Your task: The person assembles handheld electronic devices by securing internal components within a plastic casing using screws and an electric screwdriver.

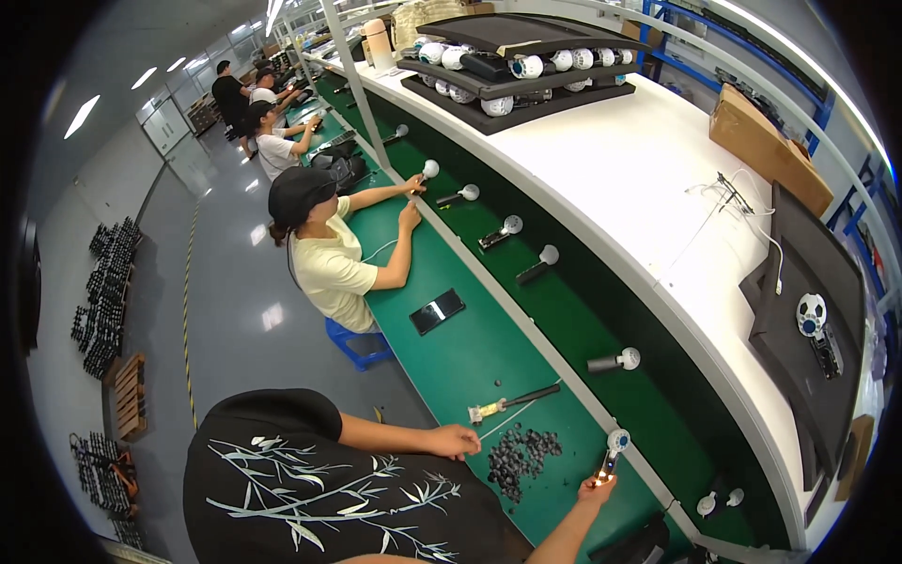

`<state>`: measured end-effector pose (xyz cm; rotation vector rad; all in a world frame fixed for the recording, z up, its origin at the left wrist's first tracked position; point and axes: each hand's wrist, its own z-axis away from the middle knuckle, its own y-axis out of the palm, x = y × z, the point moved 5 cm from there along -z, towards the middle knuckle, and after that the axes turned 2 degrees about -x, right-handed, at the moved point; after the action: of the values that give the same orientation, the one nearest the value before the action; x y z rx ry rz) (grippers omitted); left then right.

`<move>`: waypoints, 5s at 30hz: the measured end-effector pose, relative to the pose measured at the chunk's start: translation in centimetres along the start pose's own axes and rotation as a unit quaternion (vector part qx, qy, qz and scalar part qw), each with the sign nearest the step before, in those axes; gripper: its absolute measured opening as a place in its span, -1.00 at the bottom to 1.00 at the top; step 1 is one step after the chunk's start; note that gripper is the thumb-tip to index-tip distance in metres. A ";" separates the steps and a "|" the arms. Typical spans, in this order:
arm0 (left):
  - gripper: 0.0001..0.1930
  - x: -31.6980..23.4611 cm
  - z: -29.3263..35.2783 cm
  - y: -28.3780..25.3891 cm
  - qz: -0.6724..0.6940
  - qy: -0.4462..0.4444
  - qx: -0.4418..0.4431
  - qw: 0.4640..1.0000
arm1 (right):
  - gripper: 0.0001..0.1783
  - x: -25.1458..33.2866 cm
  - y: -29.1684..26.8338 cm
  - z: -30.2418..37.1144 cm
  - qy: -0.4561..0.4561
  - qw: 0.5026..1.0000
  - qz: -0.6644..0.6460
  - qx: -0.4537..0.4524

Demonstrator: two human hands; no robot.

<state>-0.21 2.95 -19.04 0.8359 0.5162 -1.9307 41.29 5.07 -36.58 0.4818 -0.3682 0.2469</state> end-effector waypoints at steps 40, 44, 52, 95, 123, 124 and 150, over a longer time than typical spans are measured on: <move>-0.77 -9.0 2.1 13.6 0.303 0.102 0.118 0.940 | -0.75 -3.8 6.8 22.8 0.020 0.957 0.108 0.270; -0.74 -10.0 2.7 11.5 -0.111 0.309 -0.042 0.944 | -0.73 -2.9 7.8 24.2 0.003 0.943 0.119 0.312; -0.69 -6.2 0.8 9.9 0.055 0.258 0.026 0.964 | -0.75 -3.8 6.4 20.8 0.052 0.938 0.155 0.305; -0.58 -11.3 2.9 10.3 0.118 0.361 -0.100 0.920 | -0.83 -4.2 13.1 30.2 -0.044 0.875 0.353 0.328; -0.70 -9.5 1.9 9.9 0.371 0.210 0.041 0.904 | -0.82 -4.8 11.4 25.4 0.072 0.910 0.181 0.367; -0.70 -9.2 1.8 9.6 0.391 0.197 0.030 0.899 | -0.81 -4.8 11.3 24.0 0.071 0.918 0.179 0.345; -0.58 -7.5 2.9 9.1 0.516 0.119 0.100 0.842 | -0.82 -12.0 2.8 8.4 -0.413 0.412 0.778 0.233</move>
<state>9.24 1.22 -11.62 1.1755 -0.0477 -0.8811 27.18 1.58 -33.31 0.6483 -1.7693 2.0821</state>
